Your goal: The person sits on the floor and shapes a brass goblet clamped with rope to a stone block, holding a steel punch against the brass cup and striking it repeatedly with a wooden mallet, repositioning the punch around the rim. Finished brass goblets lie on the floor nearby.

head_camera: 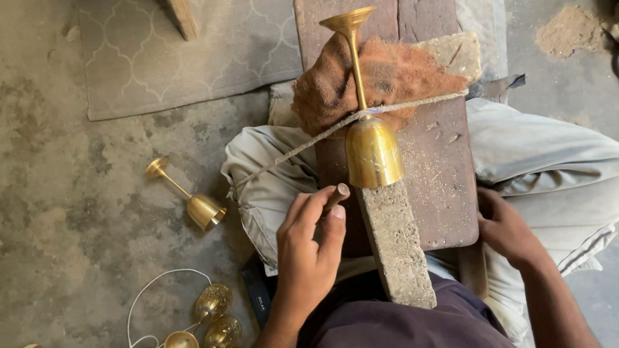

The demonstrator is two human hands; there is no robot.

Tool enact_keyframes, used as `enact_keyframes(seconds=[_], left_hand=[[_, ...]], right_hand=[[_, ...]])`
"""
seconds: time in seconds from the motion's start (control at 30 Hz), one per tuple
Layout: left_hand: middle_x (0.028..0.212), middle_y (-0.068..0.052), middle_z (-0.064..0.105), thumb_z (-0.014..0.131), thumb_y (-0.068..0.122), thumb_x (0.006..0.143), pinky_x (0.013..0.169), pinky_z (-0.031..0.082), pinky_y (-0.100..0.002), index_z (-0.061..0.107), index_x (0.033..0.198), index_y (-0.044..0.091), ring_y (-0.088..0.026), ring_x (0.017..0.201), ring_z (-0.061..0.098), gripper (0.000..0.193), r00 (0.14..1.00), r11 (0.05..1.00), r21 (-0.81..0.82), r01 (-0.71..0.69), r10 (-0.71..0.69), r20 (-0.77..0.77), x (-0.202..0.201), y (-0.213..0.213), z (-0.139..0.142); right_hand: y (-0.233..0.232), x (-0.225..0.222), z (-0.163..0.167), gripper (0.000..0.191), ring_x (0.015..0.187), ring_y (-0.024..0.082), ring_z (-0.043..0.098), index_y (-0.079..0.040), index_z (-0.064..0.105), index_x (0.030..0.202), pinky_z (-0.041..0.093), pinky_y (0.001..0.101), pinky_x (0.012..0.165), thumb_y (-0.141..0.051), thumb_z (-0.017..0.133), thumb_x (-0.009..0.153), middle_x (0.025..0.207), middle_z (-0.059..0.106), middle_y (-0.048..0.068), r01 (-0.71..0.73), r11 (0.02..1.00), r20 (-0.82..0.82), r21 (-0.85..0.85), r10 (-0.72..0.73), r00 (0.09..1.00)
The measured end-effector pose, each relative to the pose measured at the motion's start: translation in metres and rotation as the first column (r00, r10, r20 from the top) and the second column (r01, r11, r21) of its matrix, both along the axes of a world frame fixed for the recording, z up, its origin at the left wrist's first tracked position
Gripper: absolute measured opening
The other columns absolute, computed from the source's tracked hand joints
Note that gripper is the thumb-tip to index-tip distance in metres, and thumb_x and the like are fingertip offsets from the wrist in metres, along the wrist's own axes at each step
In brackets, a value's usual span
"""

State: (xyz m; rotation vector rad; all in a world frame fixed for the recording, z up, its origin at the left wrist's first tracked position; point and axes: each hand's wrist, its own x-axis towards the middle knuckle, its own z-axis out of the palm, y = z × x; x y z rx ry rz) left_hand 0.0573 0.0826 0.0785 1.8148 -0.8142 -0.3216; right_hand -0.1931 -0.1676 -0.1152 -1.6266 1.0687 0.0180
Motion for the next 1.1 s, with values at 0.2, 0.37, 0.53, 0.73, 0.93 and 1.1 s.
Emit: enact_keyframes(seconds=[0.2,0.37,0.53,0.73,0.93,1.1], left_hand=[[0.104,-0.01,0.076,0.066,0.018,0.104,0.075,0.066,-0.026,0.066,0.114,-0.001,-0.015,0.092,0.077,0.021,0.981,0.994,-0.062,-0.085,0.072,-0.18,0.014,-0.014,0.01],[0.092,-0.007,0.077,0.069,0.02,0.101,0.069,0.066,-0.023,0.058,0.119,0.001,-0.011,0.081,0.077,0.029,0.943,0.992,-0.056,-0.116,0.093,-0.319,0.033,-0.036,0.015],[0.095,-0.009,0.073,0.074,0.017,0.099,0.068,0.061,-0.024,0.056,0.121,0.0,-0.013,0.083,0.074,0.033,0.981,0.987,-0.137,-0.082,0.055,-0.188,0.048,-0.062,0.02],[0.083,-0.006,0.076,0.079,0.018,0.097,0.063,0.061,-0.027,0.055,0.106,0.001,-0.013,0.075,0.078,0.031,0.991,0.997,-0.077,0.012,-0.022,-0.131,0.054,-0.09,0.02],[0.087,-0.007,0.074,0.075,0.019,0.099,0.062,0.062,-0.028,0.06,0.111,0.001,-0.015,0.076,0.077,0.026,0.999,0.998,-0.06,0.027,-0.026,0.027,0.044,-0.098,0.019],[0.092,-0.008,0.073,0.073,0.017,0.1,0.06,0.062,-0.026,0.06,0.113,0.001,-0.015,0.078,0.077,0.025,1.0,0.999,-0.044,0.022,-0.022,0.0,0.04,-0.098,0.017]], right_hand=[[-0.004,0.011,0.032,0.049,0.103,0.027,0.064,0.003,0.049,0.145,0.052,0.0387,0.088,-0.022,0.059,0.104,0.124,0.065,0.021,0.152,0.986,-0.026,0.068,-0.15,0.988],[-0.026,0.012,0.11,0.048,0.081,0.025,0.068,0.002,0.052,0.137,0.058,0.0415,0.069,-0.024,0.064,0.099,0.107,0.071,0.018,0.321,0.947,-0.082,0.019,-0.319,0.944],[-0.034,0.019,0.172,0.07,0.093,0.018,0.067,0.001,0.047,0.148,0.056,0.0326,0.078,-0.012,0.078,0.086,0.11,0.068,0.012,0.303,0.909,0.195,-0.286,-0.255,0.947],[-0.052,0.05,0.191,0.049,0.103,0.017,0.069,0.002,0.062,0.133,0.057,0.0319,0.09,0.001,0.076,0.086,0.113,0.072,0.01,0.274,0.939,0.261,-0.21,-0.216,0.941],[-0.075,0.093,0.241,0.038,0.098,0.022,0.07,0.002,0.057,0.117,0.054,0.0348,0.088,-0.004,0.076,0.085,0.112,0.072,0.01,0.117,0.737,0.207,-0.666,0.032,0.978],[-0.083,0.136,0.294,0.043,0.102,0.035,0.063,0.0,0.06,0.122,0.052,0.0417,0.093,0.011,0.063,0.081,0.109,0.064,0.016,-0.176,0.138,-0.123,-0.975,0.328,0.937]])
